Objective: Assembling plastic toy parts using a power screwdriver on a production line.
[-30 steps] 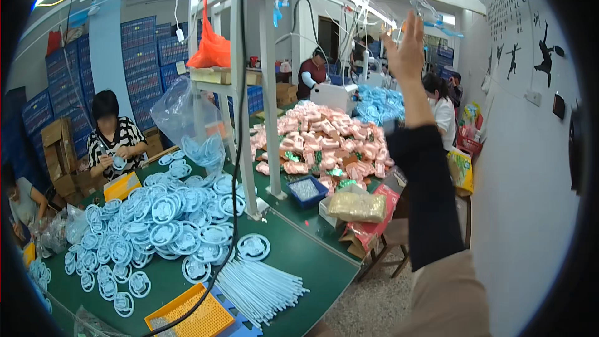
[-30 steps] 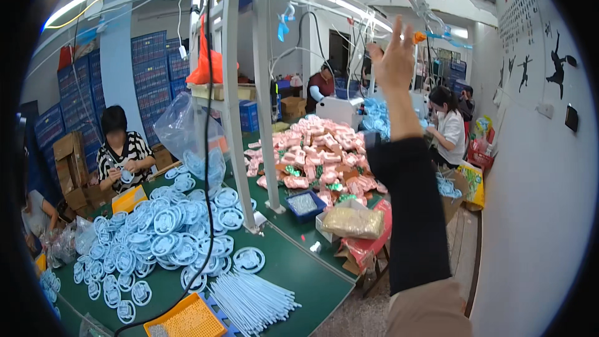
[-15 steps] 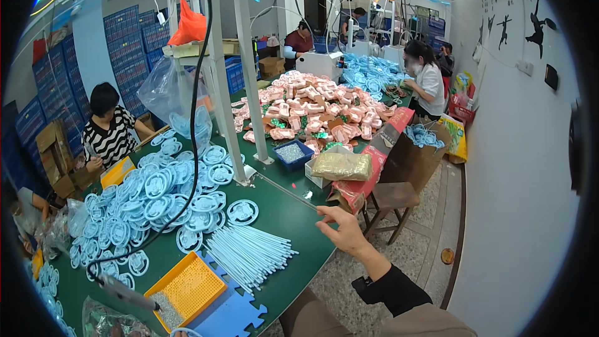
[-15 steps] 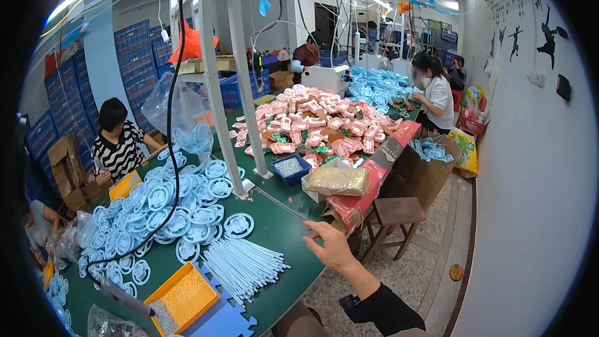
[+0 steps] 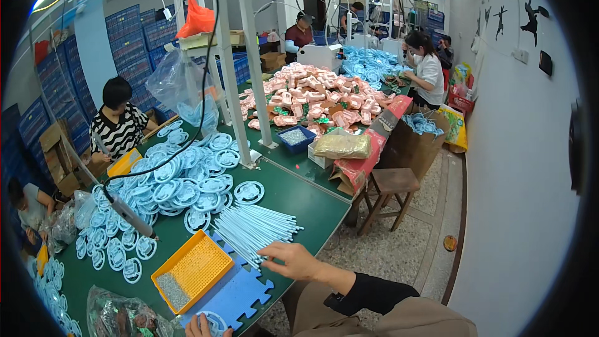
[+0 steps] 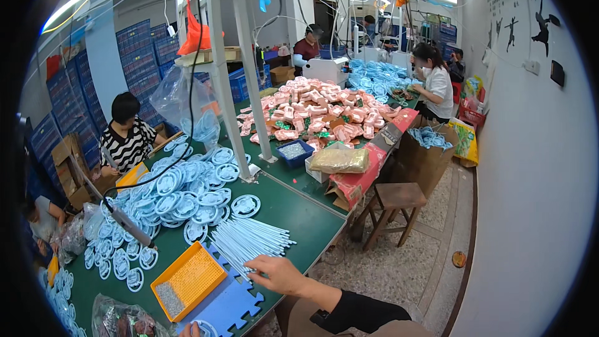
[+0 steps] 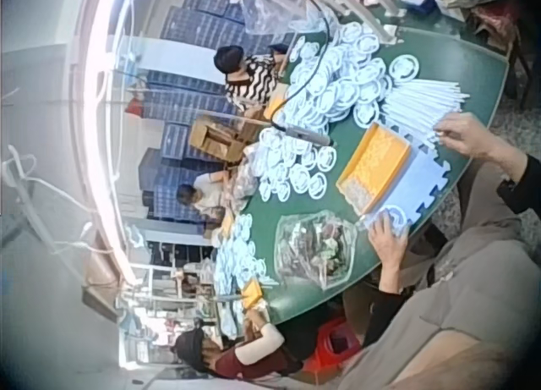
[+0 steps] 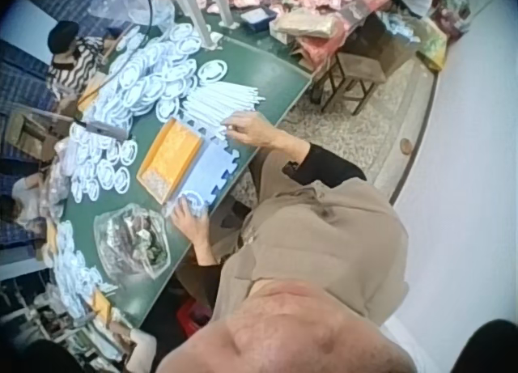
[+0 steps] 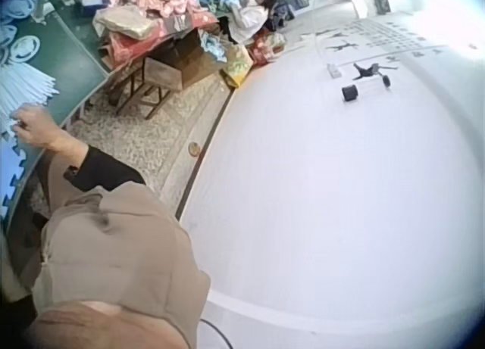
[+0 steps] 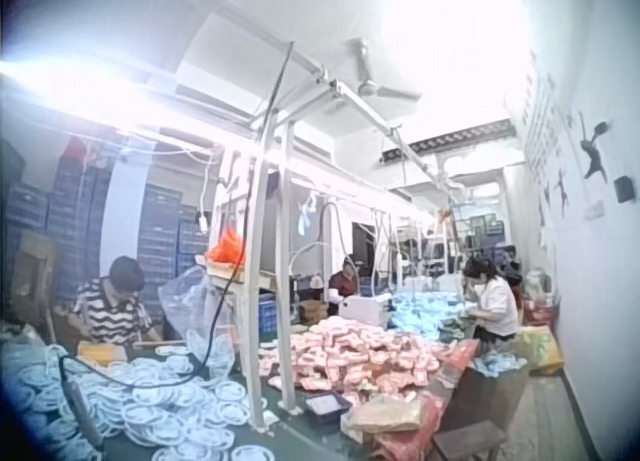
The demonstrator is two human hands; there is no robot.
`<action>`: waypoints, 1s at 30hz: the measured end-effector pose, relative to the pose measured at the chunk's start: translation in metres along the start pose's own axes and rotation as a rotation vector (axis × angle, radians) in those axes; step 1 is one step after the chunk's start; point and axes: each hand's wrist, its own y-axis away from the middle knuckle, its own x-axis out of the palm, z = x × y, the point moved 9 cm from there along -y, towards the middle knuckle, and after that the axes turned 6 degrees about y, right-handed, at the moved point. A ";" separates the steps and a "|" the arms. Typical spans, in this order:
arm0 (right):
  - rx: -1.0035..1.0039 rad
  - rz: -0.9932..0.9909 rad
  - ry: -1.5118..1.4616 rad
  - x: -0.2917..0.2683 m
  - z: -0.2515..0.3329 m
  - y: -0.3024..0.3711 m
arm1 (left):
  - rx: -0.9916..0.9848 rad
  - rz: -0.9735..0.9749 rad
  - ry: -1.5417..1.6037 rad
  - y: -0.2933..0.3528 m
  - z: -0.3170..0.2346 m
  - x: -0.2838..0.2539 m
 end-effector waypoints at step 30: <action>0.229 0.036 -0.333 0.025 0.008 0.001 | -0.037 0.012 0.311 -0.020 -0.005 0.017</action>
